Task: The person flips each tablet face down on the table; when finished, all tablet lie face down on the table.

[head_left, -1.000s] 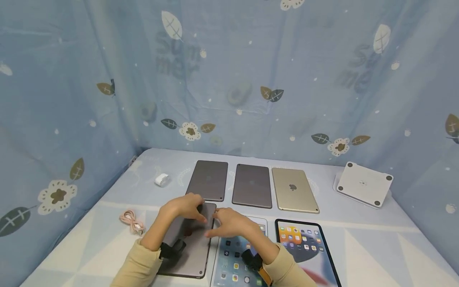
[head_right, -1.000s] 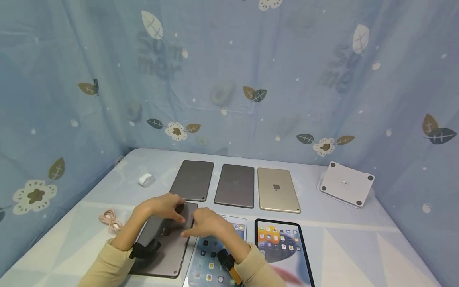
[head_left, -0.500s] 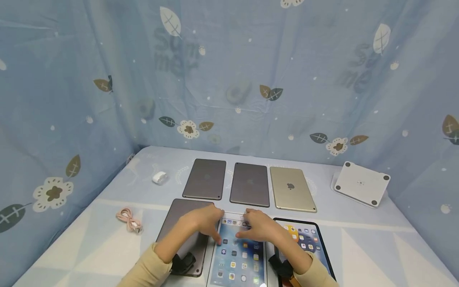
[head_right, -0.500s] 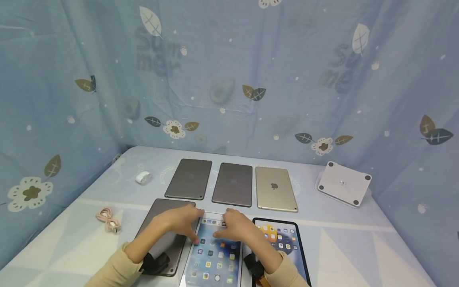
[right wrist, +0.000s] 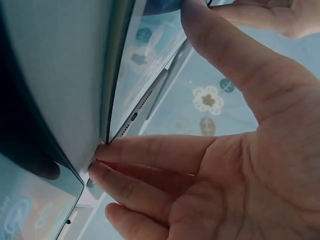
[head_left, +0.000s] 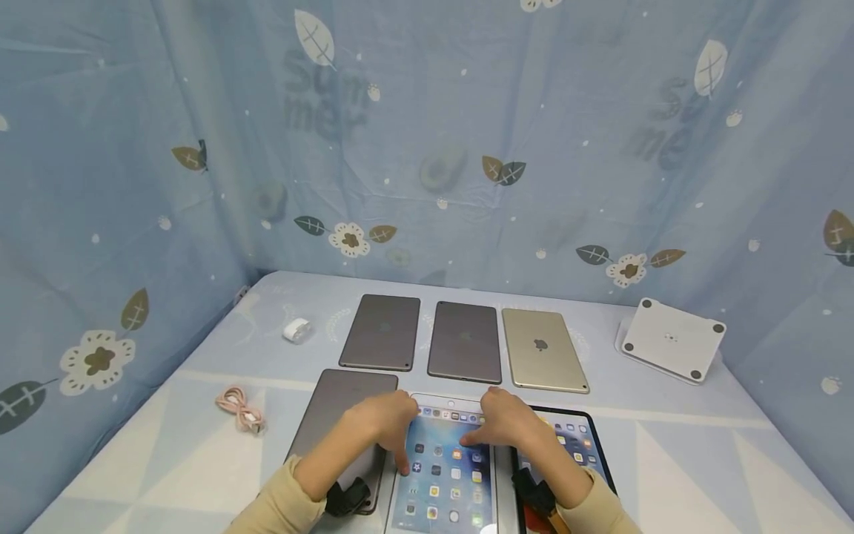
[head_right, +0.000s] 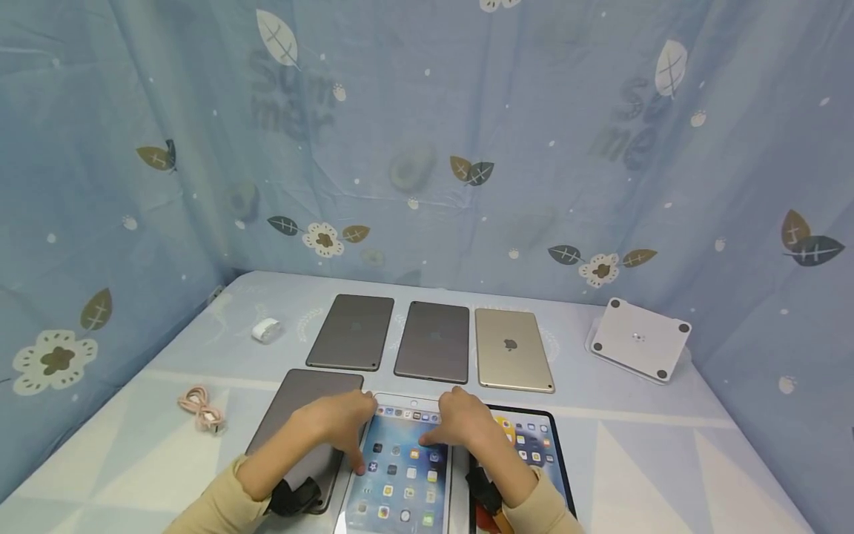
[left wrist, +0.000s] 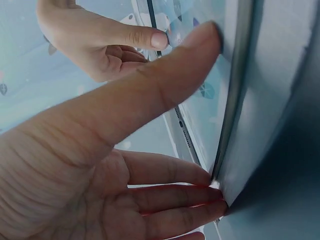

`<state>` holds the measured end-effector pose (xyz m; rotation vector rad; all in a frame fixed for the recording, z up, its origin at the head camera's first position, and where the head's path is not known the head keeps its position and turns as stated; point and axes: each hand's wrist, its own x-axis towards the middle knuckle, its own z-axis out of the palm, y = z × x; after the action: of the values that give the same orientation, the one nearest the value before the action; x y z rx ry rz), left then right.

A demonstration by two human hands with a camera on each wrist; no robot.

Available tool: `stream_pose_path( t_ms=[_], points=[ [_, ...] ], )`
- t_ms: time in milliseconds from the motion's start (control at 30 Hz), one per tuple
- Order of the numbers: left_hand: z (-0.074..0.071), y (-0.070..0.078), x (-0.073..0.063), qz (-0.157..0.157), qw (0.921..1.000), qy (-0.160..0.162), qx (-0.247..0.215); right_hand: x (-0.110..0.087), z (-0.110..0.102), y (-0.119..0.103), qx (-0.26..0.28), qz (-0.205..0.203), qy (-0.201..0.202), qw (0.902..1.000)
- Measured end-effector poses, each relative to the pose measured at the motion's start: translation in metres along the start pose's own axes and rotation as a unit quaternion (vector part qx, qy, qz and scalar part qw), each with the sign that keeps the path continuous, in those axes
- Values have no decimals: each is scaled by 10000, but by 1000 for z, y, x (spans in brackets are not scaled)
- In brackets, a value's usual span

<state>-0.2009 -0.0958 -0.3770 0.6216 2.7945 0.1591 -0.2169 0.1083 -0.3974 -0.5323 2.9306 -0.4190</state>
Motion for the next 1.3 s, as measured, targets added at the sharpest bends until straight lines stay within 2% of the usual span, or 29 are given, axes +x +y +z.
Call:
stream_pose_path(
  t_ms=[333, 667, 800, 933, 1100, 1167, 1300],
  points=[
    [3, 1, 3, 37, 9998, -5, 187, 0, 0, -2, -170, 54, 112, 9998],
    [4, 0, 3, 11, 10000, 55, 61, 2, -5, 6, 444, 149, -350, 9983],
    [4, 1, 3, 2, 10000, 61, -31, 5, -8, 15, 943, -113, -319, 9950],
    [4, 1, 3, -58, 10000, -3, -34, 8, -14, 25, 1399, -481, -348, 9884],
    [2, -1, 3, 1, 10000, -88, -21, 9, -20, 33, 1873, -524, -592, 9791],
    [2, -2, 3, 75, 9999, -115, -61, 8, -24, 35, 2275, -545, -690, 9698],
    [0, -7, 4, 263, 9992, -136, -251, 9, -29, 39, 3115, -767, -867, 9432]
  ],
)
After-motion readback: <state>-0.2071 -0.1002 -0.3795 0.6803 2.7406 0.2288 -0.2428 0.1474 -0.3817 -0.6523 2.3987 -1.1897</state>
